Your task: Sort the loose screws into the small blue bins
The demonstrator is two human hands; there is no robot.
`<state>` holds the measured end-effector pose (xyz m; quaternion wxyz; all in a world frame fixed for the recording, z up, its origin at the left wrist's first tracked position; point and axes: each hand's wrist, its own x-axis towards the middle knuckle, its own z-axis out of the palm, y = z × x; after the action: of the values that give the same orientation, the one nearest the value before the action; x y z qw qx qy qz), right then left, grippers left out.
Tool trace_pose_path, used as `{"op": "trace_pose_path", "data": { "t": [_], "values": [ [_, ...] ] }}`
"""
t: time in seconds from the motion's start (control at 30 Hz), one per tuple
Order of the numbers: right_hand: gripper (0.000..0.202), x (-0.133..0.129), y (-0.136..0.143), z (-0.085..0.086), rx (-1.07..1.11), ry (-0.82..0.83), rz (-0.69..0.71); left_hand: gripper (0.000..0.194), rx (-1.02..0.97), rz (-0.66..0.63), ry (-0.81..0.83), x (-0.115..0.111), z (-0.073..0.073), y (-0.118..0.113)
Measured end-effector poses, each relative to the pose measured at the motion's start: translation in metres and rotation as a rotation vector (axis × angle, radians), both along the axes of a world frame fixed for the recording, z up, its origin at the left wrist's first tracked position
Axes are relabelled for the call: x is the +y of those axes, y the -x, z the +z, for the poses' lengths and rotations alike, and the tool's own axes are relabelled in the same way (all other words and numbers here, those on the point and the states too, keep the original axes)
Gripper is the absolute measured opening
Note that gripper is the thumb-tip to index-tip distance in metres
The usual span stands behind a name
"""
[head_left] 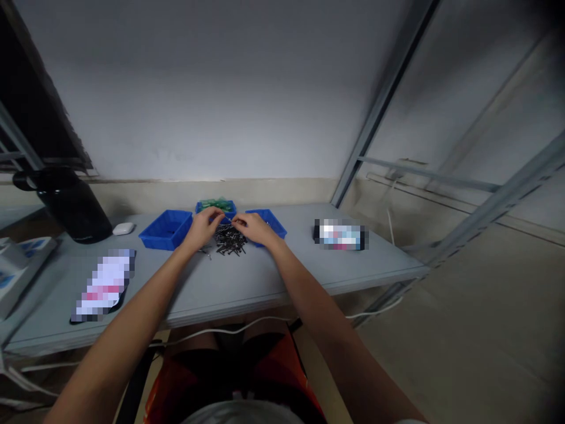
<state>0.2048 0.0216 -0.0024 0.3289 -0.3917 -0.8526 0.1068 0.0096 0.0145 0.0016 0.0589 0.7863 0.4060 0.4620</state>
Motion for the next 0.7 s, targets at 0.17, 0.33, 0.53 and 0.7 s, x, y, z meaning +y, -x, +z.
{"op": "trace_pose_path", "data": {
  "t": [0.17, 0.33, 0.53, 0.7],
  "values": [
    [0.017, -0.002, 0.007, -0.002, -0.09, 0.004, 0.023, 0.013, 0.019, -0.052, -0.01, -0.003, 0.0, -0.005],
    [0.019, 0.0, 0.003, -0.001, -0.023, -0.016, 0.011, 0.012, 0.02, -0.011, -0.021, 0.002, -0.001, -0.001],
    [0.02, 0.001, -0.003, 0.003, 0.078, -0.023, -0.055, 0.012, 0.075, 0.044, -0.002, 0.006, -0.002, 0.005],
    [0.018, -0.004, 0.0, 0.008, 0.179, -0.038, -0.056, 0.012, 0.188, -0.03, 0.052, 0.007, -0.008, 0.002]
  ]
}}
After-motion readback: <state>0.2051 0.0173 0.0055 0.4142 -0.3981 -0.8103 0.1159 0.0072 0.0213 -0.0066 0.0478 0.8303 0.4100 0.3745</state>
